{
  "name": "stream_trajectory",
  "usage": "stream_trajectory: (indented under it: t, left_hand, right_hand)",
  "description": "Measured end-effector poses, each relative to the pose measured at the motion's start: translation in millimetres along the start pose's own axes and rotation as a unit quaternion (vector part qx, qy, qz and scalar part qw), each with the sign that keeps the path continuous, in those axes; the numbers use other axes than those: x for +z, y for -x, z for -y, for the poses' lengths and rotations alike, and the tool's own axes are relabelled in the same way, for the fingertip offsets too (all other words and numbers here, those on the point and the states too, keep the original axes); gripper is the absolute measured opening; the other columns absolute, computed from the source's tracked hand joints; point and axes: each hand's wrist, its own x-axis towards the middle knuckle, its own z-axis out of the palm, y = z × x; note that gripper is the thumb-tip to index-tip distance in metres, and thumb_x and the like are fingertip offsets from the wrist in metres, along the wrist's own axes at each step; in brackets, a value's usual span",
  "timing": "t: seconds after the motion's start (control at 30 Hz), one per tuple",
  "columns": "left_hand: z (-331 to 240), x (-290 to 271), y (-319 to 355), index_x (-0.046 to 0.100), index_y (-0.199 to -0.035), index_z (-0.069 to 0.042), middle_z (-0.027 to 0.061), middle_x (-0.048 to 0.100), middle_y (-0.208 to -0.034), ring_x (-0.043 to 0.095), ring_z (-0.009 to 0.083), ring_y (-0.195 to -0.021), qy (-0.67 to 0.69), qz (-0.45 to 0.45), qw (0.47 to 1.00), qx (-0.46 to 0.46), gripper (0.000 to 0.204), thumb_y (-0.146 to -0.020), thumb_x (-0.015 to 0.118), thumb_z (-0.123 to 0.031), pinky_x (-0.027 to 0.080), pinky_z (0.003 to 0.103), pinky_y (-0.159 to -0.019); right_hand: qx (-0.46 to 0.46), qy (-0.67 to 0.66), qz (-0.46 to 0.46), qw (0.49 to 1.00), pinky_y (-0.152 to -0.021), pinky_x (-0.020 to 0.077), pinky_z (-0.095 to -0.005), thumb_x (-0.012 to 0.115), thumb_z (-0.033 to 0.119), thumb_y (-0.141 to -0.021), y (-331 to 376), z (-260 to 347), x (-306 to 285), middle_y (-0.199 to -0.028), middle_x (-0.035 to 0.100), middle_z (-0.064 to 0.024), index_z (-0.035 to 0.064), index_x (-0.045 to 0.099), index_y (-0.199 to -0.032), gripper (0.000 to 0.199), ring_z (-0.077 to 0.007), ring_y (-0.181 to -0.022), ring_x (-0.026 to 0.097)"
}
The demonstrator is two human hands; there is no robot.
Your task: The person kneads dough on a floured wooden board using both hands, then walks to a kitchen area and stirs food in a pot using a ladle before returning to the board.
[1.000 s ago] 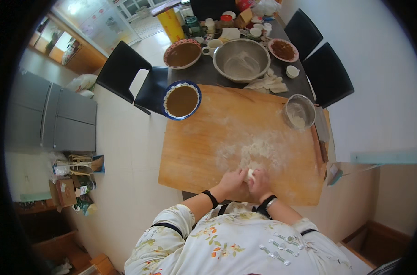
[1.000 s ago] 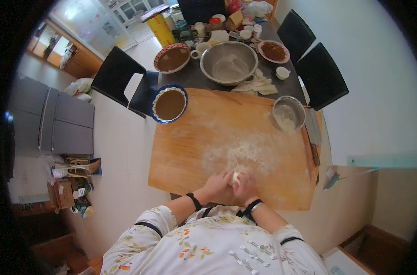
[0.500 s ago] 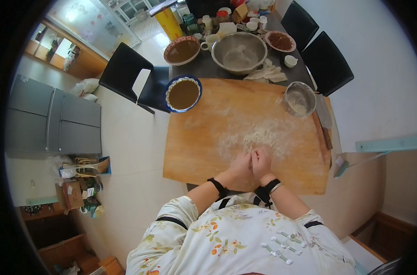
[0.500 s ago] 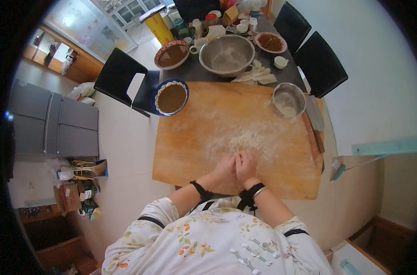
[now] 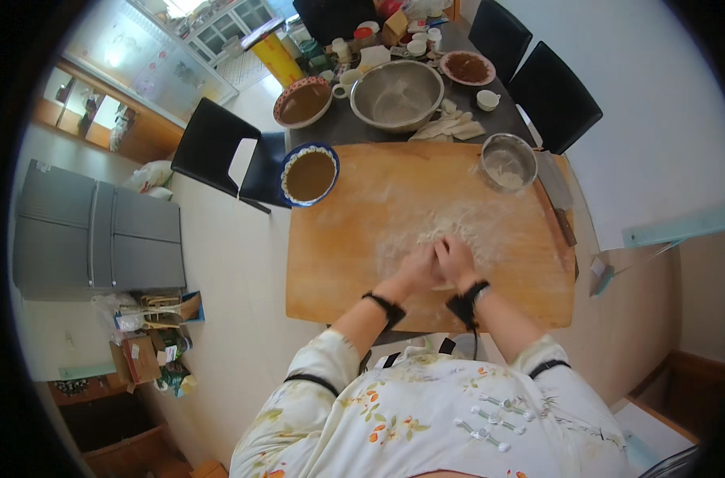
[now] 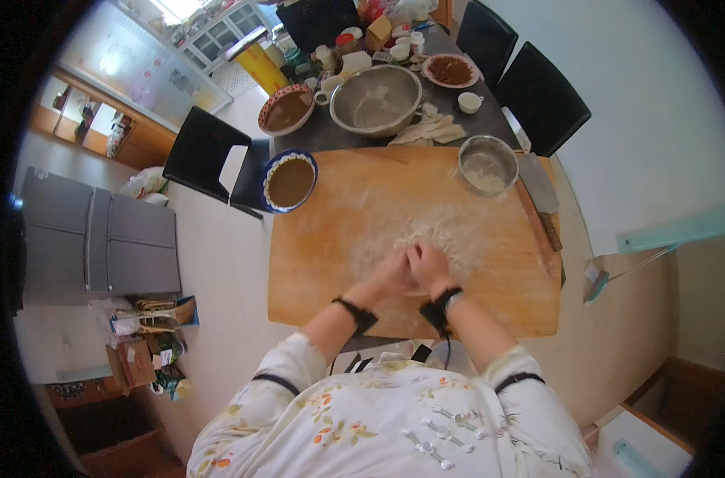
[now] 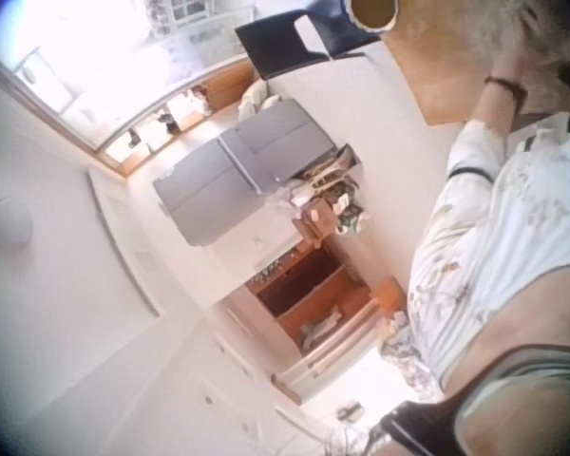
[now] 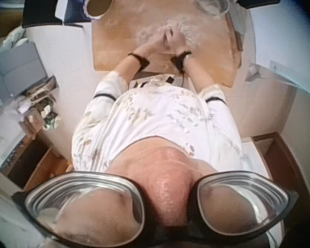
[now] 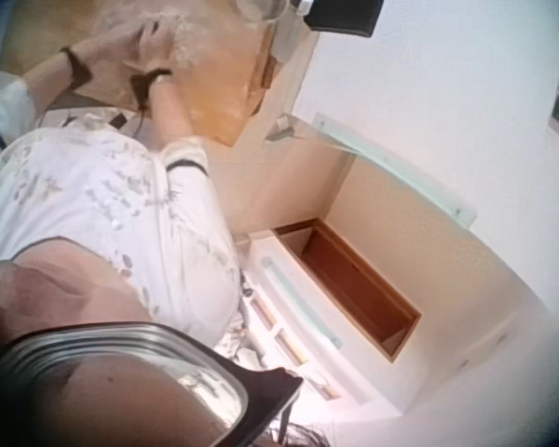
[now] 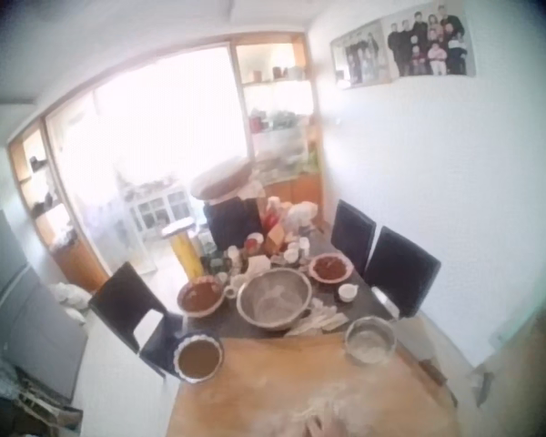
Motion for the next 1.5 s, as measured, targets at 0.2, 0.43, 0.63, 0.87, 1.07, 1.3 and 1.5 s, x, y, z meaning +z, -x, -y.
stream_trajectory:
  t: [0.2, 0.43, 0.63, 0.87, 1.07, 1.3, 1.5]
  left_hand:
    - [-29.2, 20.0, 58.3, 0.058, -0.121, -0.002, 0.0203, 0.060, -0.121, 0.057, 0.0397, -0.112, -0.193, -0.067, 0.972, 0.120, 0.060, -0.071, 0.076, -0.031, 0.047, 0.049, -0.092]
    - [-12.0, 3.7, -21.1, 0.058, -0.114, -0.002, 0.0195, 0.061, -0.115, 0.059, 0.0398, -0.106, -0.212, 0.123, 0.969, -0.014, 0.051, -0.074, 0.078, -0.027, 0.049, 0.048, -0.089]
    - [-12.2, 3.3, -12.4, 0.057, -0.122, -0.003, 0.0192, 0.060, -0.121, 0.058, 0.0376, -0.116, -0.119, 0.049, 0.978, -0.164, 0.064, -0.070, 0.082, -0.030, 0.049, 0.047, -0.095]
    - [45.4, 33.8, 106.8, 0.051, -0.136, -0.004, 0.0184, 0.048, -0.143, 0.046, 0.0317, -0.132, -0.020, -0.108, 0.994, -0.006, 0.068, -0.074, 0.077, -0.014, 0.038, 0.043, -0.110]
    - [-44.5, 87.7, 94.1, 0.045, -0.148, -0.006, 0.0159, 0.033, -0.160, 0.031, 0.0296, -0.148, -0.146, 0.192, 0.913, 0.328, 0.078, -0.081, 0.075, -0.034, 0.029, 0.052, -0.116]
    - [-2.7, 60.7, -35.6, 0.040, -0.151, -0.010, 0.0093, 0.032, -0.162, 0.027, 0.0270, -0.151, -0.161, 0.190, 0.955, 0.162, 0.070, -0.090, 0.064, -0.033, 0.025, 0.052, -0.119]
    - [-6.2, 57.7, 35.8, 0.038, -0.154, -0.014, 0.0063, 0.029, -0.164, 0.020, 0.0231, -0.154, -0.173, 0.166, 0.880, 0.409, 0.068, -0.093, 0.061, -0.033, 0.019, 0.055, -0.121]
  right_hand:
    - [-0.220, 0.059, -0.107, 0.968, -0.095, 0.0439, -0.0494, 0.055, 0.024, -0.093, 84.2, -23.4, 19.0, -0.110, 0.064, -0.0178, 0.0102, 0.063, -0.107, 0.022, -0.0384, -0.106, 0.058]
    - [-0.086, 0.173, -0.040, 0.980, -0.087, 0.0494, -0.0479, 0.046, 0.027, -0.098, 0.5, -38.2, 21.7, -0.103, 0.069, -0.0149, 0.0111, 0.065, -0.097, 0.025, -0.0364, -0.101, 0.062]
    - [-0.127, 0.008, 0.144, 0.981, -0.090, 0.0499, -0.0478, 0.063, 0.044, -0.087, -10.5, -38.8, -13.4, -0.117, 0.068, -0.0177, 0.0090, 0.064, -0.118, 0.046, -0.0381, -0.113, 0.059]
    - [-0.093, 0.127, 0.073, 0.985, -0.098, 0.0480, -0.0489, 0.080, 0.024, -0.073, 87.0, -68.3, -43.5, -0.129, 0.059, -0.0168, 0.0094, 0.053, -0.134, 0.068, -0.0374, -0.118, 0.057]
    - [0.132, -0.182, -0.140, 0.964, -0.092, 0.0517, -0.0341, 0.074, 0.013, -0.086, 112.5, -152.2, -112.7, -0.116, 0.064, -0.0144, -0.0032, 0.051, -0.131, 0.054, -0.0229, -0.106, 0.064]
    - [0.229, -0.389, -0.182, 0.873, -0.089, 0.0521, -0.0324, 0.075, 0.014, -0.089, 116.1, -131.7, -150.4, -0.114, 0.064, -0.0132, -0.0037, 0.048, -0.130, 0.052, -0.0204, -0.101, 0.064]
    - [0.239, -0.412, -0.158, 0.865, -0.091, 0.0509, -0.0314, 0.075, 0.013, -0.089, 116.4, -118.4, -117.7, -0.117, 0.063, -0.0131, -0.0043, 0.049, -0.129, 0.050, -0.0196, -0.104, 0.062]
